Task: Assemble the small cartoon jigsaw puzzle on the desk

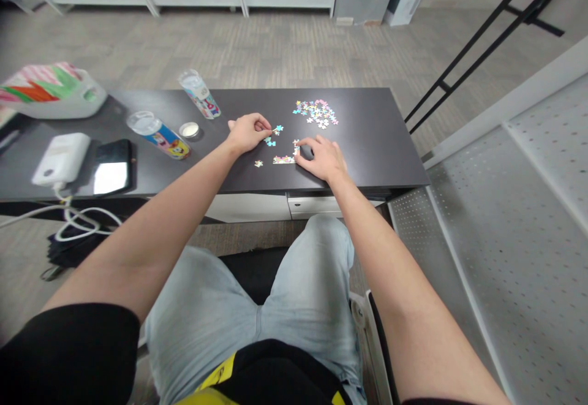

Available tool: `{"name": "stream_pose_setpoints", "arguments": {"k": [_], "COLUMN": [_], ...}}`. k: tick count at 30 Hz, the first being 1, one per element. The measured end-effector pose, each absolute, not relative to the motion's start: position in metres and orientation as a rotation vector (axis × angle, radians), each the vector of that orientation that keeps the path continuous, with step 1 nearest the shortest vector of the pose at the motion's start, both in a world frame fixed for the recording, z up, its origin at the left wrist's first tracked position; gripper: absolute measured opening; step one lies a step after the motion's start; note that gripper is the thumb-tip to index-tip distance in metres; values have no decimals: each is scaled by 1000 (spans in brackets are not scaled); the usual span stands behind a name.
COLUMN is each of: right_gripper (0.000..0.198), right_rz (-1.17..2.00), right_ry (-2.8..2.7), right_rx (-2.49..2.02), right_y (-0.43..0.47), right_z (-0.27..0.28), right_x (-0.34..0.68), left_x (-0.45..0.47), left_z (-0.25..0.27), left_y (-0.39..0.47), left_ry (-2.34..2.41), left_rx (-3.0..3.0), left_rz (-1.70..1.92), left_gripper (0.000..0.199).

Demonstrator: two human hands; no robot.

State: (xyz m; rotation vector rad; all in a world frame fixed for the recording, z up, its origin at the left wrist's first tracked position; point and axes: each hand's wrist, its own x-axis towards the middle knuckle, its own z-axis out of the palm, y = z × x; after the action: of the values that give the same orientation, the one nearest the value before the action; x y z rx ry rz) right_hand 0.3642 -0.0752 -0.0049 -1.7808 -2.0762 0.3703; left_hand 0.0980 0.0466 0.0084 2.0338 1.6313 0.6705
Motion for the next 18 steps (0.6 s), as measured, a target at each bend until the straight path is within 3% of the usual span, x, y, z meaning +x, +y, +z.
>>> {"name": "stream_pose_setpoints", "arguments": {"k": [8, 12, 18], "right_gripper": [45, 46, 48], "right_rz": [374, 384, 395], "right_ry": [-2084, -2078, -2085], "right_rx": [-1781, -1786, -1788], "right_y": [-75, -75, -75], "right_z": [-5, -4, -3], "right_x": [365, 366, 366], "left_x": [96, 105, 116], "left_z": [11, 15, 14], "left_y": [51, 59, 65], "left_ry": [1734, 1715, 1656], "left_rx": [2093, 2175, 2213], "left_rz": [579, 456, 456], "left_gripper": [12, 22, 14]}}
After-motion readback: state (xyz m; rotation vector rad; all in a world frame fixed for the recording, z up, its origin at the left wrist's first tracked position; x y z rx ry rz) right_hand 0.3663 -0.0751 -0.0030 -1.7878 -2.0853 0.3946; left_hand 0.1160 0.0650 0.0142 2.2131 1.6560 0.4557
